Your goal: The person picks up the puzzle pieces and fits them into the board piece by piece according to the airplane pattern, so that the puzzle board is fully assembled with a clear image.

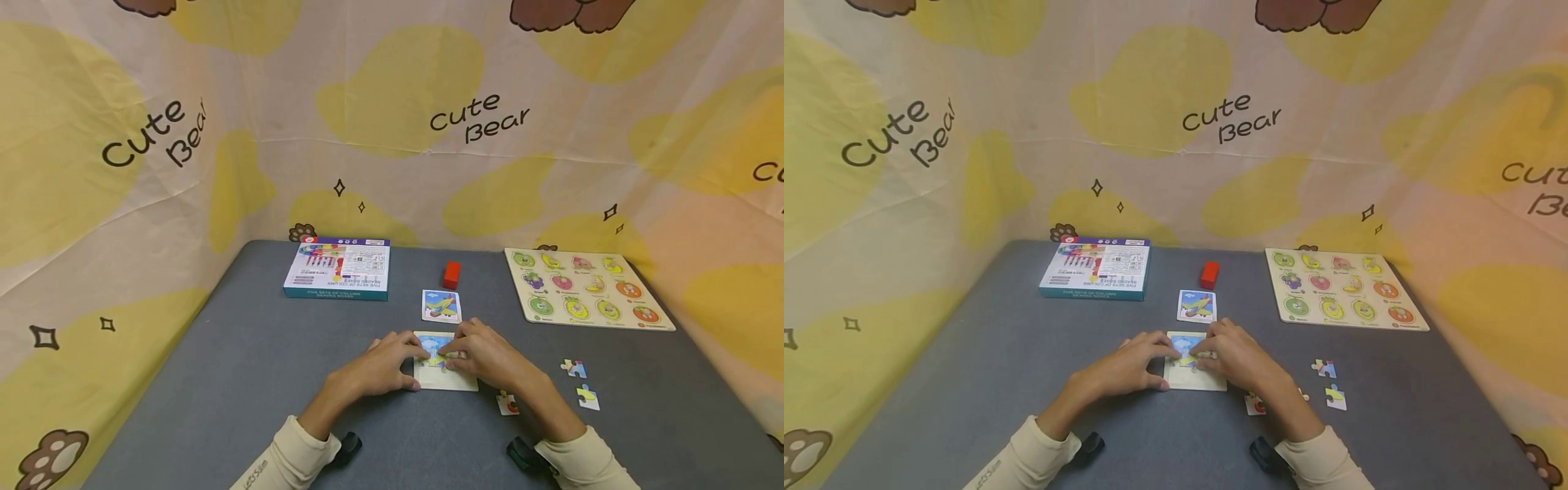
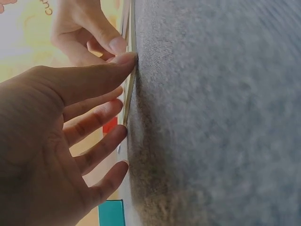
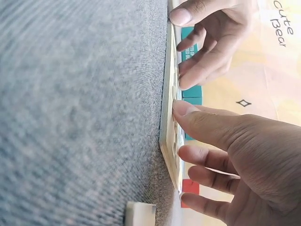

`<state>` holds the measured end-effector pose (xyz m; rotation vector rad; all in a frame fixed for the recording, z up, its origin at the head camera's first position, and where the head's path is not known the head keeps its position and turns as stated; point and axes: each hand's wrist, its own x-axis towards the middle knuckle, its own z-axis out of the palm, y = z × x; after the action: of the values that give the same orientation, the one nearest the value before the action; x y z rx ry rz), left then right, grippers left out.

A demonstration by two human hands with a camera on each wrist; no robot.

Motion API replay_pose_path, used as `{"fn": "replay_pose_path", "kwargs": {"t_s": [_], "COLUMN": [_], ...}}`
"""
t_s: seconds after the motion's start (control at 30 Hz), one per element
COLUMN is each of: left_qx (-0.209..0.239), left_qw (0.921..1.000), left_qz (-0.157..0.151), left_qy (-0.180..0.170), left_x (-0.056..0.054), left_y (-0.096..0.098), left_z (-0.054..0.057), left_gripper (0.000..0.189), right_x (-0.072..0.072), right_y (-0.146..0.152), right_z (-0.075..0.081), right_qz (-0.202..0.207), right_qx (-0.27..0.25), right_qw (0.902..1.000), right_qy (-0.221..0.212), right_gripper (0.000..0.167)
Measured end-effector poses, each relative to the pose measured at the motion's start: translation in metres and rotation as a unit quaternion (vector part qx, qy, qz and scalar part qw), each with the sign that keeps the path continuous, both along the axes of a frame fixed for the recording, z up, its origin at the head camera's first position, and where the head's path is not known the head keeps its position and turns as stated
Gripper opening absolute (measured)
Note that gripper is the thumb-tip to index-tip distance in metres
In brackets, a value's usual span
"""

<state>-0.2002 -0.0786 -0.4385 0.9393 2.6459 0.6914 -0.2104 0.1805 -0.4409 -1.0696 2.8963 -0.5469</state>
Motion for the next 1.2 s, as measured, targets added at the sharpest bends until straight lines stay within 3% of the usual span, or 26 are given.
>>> {"fn": "replay_pose_path", "kwargs": {"t_s": [0.2, 0.37, 0.5, 0.73, 0.97, 1.2], "left_qx": [-0.005, 0.003, -0.017, -0.044, -0.068, -0.061], "left_qw": [0.9998, 0.9983, 0.997, 0.9958, 0.9935, 0.9952], "left_qz": [-0.014, -0.048, -0.069, -0.078, -0.089, -0.076], "left_qy": [0.016, 0.034, 0.029, 0.02, 0.017, -0.002], "left_x": [0.002, 0.004, 0.007, 0.008, 0.01, 0.01], "left_y": [0.004, 0.007, 0.008, 0.007, 0.006, 0.006], "left_z": [-0.001, -0.002, -0.001, 0.001, 0.003, 0.003], "left_gripper": [0.043, 0.045, 0.047, 0.05, 0.054, 0.057], "right_x": [-0.001, 0.0, 0.0, 0.0, -0.001, 0.003], "right_y": [0.0, 0.001, 0.001, 0.003, 0.012, 0.031], "right_z": [-0.001, -0.004, -0.005, -0.002, 0.001, 0.006], "right_qz": [-0.003, -0.016, -0.024, -0.027, -0.038, -0.057], "right_qx": [-0.008, -0.022, -0.023, -0.028, -0.046, -0.038], "right_qw": [1.0, 0.9996, 0.9994, 0.9992, 0.9969, 0.996], "right_qy": [-0.005, 0.0, 0.006, -0.002, -0.052, -0.057], "right_gripper": [0.021, 0.023, 0.026, 0.029, 0.029, 0.032]}}
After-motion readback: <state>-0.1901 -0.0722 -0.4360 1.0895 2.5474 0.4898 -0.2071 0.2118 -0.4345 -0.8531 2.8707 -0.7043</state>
